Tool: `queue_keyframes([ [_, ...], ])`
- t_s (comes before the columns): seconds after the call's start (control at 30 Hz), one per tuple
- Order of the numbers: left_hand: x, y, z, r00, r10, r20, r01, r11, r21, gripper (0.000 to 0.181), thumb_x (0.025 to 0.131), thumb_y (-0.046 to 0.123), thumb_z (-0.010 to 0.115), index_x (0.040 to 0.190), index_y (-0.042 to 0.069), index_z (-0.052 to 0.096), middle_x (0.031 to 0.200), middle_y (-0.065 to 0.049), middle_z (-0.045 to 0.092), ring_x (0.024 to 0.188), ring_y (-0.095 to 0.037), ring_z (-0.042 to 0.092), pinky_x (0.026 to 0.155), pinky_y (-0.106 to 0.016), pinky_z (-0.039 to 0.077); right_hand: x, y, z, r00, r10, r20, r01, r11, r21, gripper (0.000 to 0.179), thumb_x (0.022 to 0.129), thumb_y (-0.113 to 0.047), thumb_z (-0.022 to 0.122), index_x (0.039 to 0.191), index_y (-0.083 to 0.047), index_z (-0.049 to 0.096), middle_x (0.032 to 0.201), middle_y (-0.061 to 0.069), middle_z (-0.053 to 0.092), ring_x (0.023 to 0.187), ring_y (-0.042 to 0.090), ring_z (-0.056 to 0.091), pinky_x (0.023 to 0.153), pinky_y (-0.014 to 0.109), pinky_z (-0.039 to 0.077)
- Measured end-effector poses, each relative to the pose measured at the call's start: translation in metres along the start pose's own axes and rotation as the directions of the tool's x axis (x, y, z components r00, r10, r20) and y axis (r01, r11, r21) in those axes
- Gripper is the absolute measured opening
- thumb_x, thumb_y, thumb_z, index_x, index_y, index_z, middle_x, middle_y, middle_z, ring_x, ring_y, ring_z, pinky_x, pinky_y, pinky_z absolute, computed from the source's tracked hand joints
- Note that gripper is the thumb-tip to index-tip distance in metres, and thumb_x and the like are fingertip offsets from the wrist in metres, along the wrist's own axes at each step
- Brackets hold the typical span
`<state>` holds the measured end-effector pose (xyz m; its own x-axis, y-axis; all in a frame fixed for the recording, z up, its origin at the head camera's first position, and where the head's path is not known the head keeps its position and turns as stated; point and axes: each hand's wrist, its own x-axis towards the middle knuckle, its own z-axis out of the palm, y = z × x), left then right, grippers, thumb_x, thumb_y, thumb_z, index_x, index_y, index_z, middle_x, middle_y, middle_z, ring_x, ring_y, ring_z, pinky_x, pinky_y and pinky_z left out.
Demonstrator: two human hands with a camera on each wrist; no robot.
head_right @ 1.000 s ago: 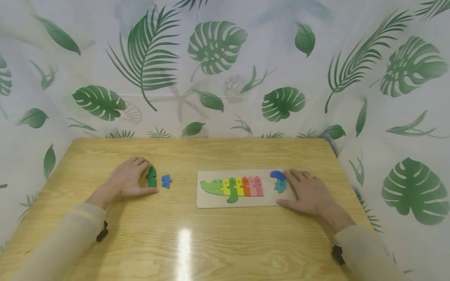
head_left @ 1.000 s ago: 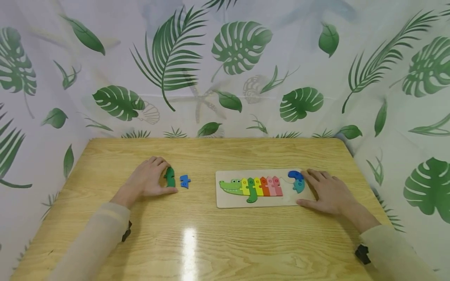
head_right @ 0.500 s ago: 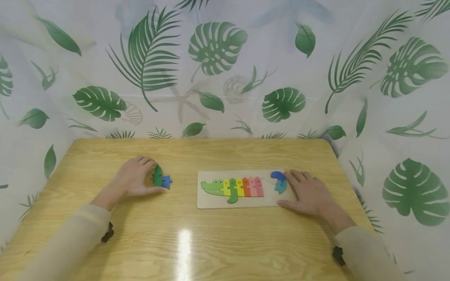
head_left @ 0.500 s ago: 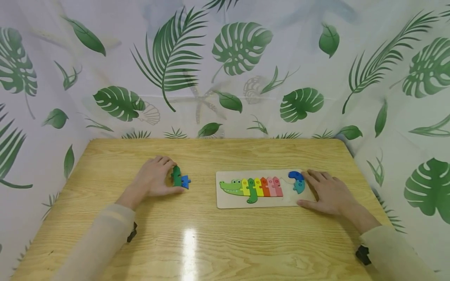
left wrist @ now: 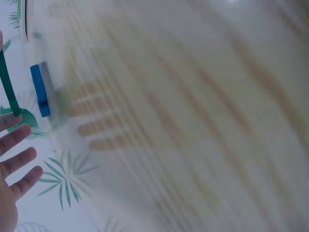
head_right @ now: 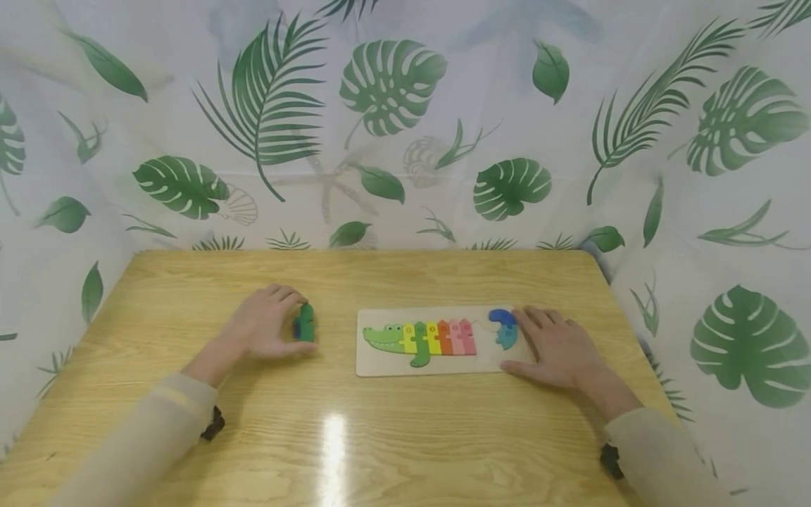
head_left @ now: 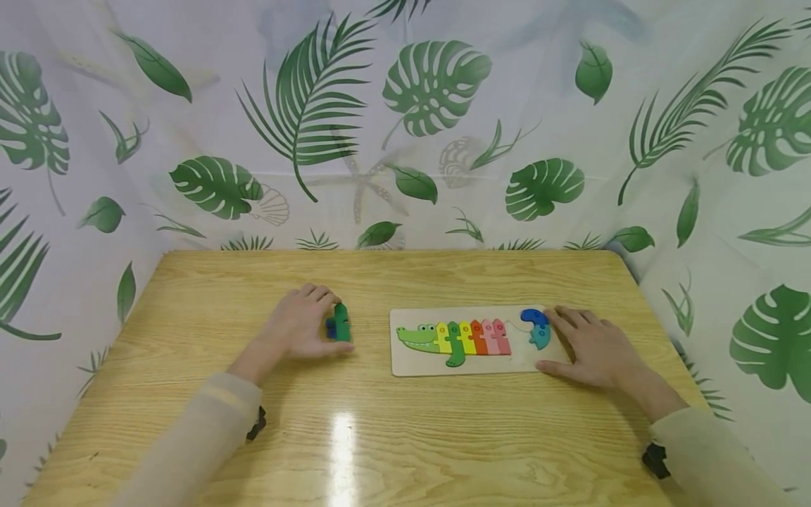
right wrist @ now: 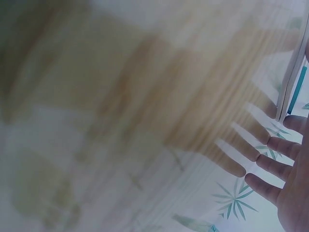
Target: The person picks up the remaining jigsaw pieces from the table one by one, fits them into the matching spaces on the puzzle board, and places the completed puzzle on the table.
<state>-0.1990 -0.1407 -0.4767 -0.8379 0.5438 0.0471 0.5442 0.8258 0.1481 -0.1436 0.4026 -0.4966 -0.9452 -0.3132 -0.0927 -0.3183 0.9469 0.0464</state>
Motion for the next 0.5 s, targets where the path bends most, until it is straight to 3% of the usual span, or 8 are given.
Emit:
queue_keyframes([
  [0.5,0.014,0.035,0.005,1.000,0.016,-0.005,-0.016,1.000,-0.017,0.091,0.082,0.082,0.064,0.141,0.013,0.061,0.140,-0.010,0.064,0.134,-0.033,0.057,0.111,-0.053,0.052,-0.001,-0.003,-0.005,1.000,-0.005,0.008,0.005,1.000,0.008,0.109,0.088,-0.085,0.054,0.164,-0.008,0.037,0.162,0.025,0.044,0.145,0.052,0.045,0.110,0.074,0.043],
])
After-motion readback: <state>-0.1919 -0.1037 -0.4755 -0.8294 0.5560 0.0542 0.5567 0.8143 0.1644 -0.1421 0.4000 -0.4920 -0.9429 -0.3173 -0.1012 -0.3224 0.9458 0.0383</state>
